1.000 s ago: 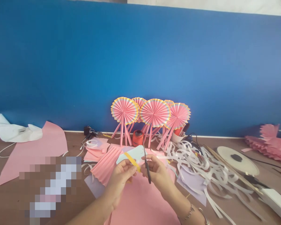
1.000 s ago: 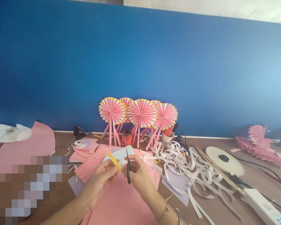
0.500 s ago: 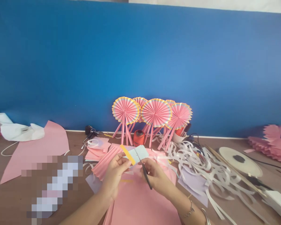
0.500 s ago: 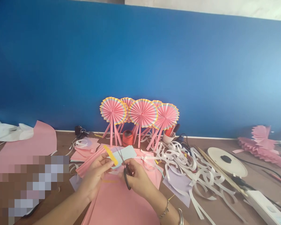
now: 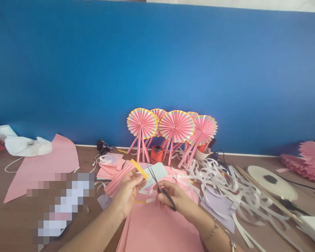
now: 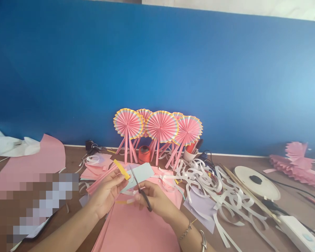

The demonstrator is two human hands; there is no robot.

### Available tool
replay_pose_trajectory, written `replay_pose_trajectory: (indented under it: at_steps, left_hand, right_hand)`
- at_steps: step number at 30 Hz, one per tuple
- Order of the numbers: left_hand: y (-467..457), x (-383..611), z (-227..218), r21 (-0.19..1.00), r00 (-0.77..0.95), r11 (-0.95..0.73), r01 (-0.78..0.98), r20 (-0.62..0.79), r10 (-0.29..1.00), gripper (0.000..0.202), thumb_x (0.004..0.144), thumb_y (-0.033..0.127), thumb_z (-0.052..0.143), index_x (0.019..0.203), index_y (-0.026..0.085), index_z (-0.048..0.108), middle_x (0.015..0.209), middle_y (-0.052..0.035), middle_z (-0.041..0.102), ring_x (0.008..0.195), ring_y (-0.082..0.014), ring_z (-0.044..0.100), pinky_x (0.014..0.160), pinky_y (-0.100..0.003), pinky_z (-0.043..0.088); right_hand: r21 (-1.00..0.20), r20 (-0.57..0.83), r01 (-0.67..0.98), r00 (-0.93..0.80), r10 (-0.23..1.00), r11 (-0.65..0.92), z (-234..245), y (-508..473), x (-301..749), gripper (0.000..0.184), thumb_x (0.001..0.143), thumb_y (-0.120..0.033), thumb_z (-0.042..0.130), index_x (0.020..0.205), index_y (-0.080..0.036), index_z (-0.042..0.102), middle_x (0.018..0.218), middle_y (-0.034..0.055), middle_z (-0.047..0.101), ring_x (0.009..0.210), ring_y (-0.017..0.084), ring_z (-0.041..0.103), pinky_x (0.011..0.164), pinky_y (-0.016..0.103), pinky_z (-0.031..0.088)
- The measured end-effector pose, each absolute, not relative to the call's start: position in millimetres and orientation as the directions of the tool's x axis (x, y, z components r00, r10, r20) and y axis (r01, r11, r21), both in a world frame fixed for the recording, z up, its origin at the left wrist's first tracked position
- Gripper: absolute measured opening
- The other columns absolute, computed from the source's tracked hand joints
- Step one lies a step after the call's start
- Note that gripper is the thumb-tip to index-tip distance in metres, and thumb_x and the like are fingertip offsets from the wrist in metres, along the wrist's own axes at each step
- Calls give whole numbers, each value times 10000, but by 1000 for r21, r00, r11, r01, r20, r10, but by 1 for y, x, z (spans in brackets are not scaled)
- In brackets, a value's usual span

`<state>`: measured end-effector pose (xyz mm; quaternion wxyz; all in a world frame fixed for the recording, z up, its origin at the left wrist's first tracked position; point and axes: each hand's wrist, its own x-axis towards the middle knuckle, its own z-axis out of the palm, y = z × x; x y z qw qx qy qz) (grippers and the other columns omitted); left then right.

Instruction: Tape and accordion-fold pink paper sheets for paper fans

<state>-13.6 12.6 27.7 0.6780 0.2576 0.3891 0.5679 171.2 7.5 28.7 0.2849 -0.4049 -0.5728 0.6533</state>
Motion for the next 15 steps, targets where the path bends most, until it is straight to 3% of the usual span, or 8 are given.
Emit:
replay_pose_trajectory:
  at_steps: [5,11,15]
  left_hand:
    - [12,-13,28,789,146,267,-553,-224,964,262,683,196,758,922,165,657,900,-36,696,947,-173,638,896,-264,473]
    - [10,-11,27,810,260,271,-520,-152,953,309,703,217,748,990,194,637,949,-40,699,965,-209,646,902,-322,463]
    - [15,-13,23,810,198,239,-535,-155,968,327,679,220,764,974,188,625,937,-45,693,1017,-224,630,897,-318,461]
  right_hand:
    - [-975,-219,91,-497,840,-200,34,6,173,534,664,-623,695,936,-179,579,594,-28,583,502,93,475,478,221,261]
    - [-974,-224,94,-517,826,-205,31,7,173,544,661,-636,690,940,-182,578,592,-23,588,494,95,464,470,221,248]
    - [-979,-198,64,-512,836,-192,29,8,175,541,671,-638,682,931,-174,584,590,-22,586,496,92,461,484,222,265]
